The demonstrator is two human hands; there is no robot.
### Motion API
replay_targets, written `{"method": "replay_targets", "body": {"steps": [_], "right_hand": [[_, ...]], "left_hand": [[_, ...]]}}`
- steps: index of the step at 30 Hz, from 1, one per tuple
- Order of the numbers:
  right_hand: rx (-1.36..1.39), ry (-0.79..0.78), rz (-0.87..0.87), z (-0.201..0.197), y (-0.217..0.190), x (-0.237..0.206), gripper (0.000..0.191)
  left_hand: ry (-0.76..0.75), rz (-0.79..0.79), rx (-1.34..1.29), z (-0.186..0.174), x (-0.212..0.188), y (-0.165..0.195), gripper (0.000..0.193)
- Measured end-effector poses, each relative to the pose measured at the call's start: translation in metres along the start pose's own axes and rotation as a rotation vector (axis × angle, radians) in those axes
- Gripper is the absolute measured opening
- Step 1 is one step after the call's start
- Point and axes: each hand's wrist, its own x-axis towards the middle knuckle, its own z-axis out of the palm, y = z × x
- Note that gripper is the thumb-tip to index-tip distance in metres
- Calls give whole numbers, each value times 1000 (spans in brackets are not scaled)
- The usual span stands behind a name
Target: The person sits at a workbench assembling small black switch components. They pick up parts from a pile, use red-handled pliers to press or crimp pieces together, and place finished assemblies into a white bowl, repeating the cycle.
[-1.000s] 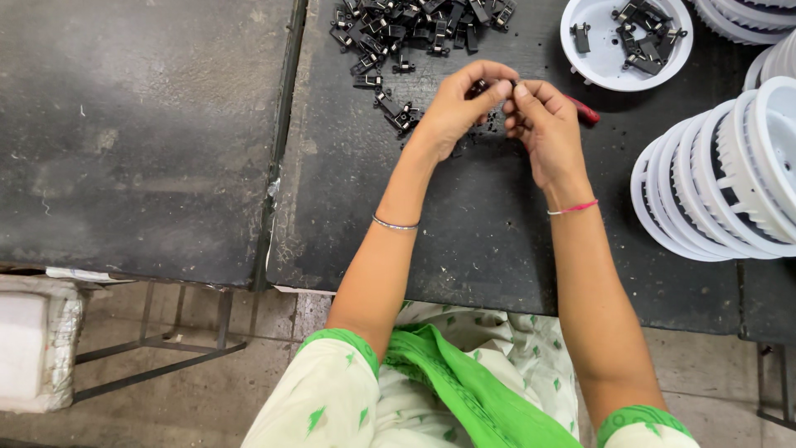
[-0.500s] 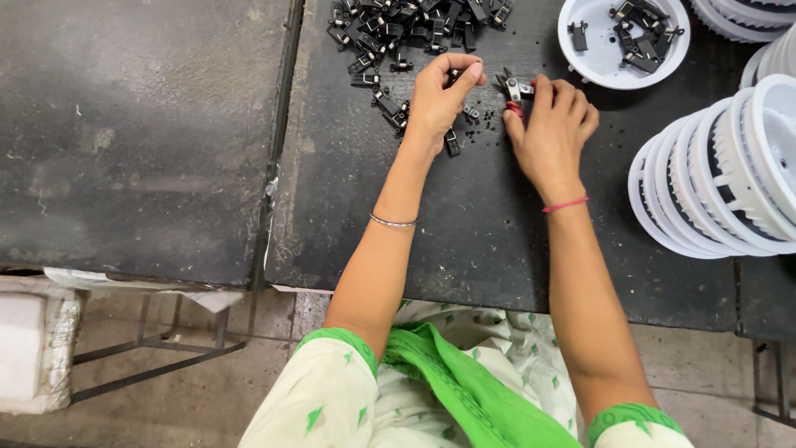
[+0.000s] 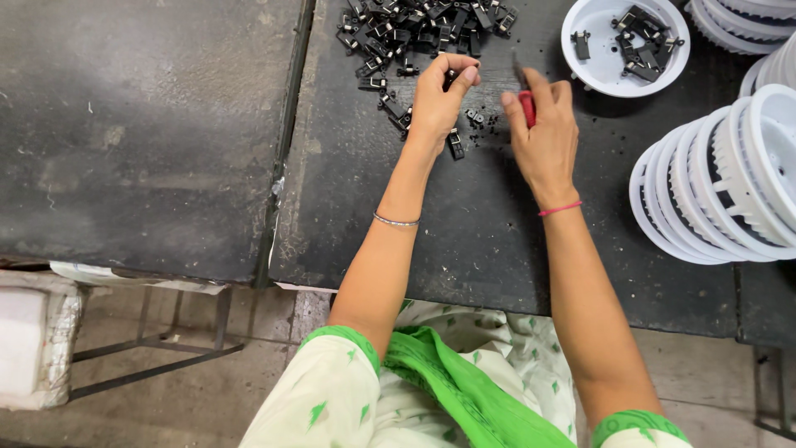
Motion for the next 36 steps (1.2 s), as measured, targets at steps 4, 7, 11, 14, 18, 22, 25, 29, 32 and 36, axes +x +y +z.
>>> {"method": "replay_targets", "body": {"steps": [4, 7, 11, 14, 18, 22, 25, 29, 32, 36], "right_hand": [[-89, -19, -120, 2, -12, -1, 43], [-133, -17, -175, 3, -14, -1, 42], [-134, -30, -173, 5, -15, -2, 41], [-135, -28, -180, 5, -15, -2, 41], [-139, -31, -179, 6, -15, -2, 42], [-133, -34, -185, 8, -13, -2, 42], [-120, -51, -186, 9, -12, -1, 42], [-73, -86, -172, 10, -10, 1, 42], [-84, -90, -142, 11, -13, -3, 41], [-26, -117, -64, 10, -22, -6, 42]], "left_hand": [[49, 35, 153, -3, 0, 9, 7], [66, 51, 254, -4, -2, 18, 7], [56, 43, 298, -2, -4, 26, 8], [45, 49, 332, -1, -4, 29, 8], [35, 45, 326, -2, -4, 31, 8], [39, 23, 370, -4, -4, 32, 8], [42, 30, 394, -5, -3, 33, 8], [45, 12, 434, -5, -3, 34, 9], [36, 16, 431, -6, -8, 35, 9], [30, 0, 437, -9, -9, 37, 9]]}}
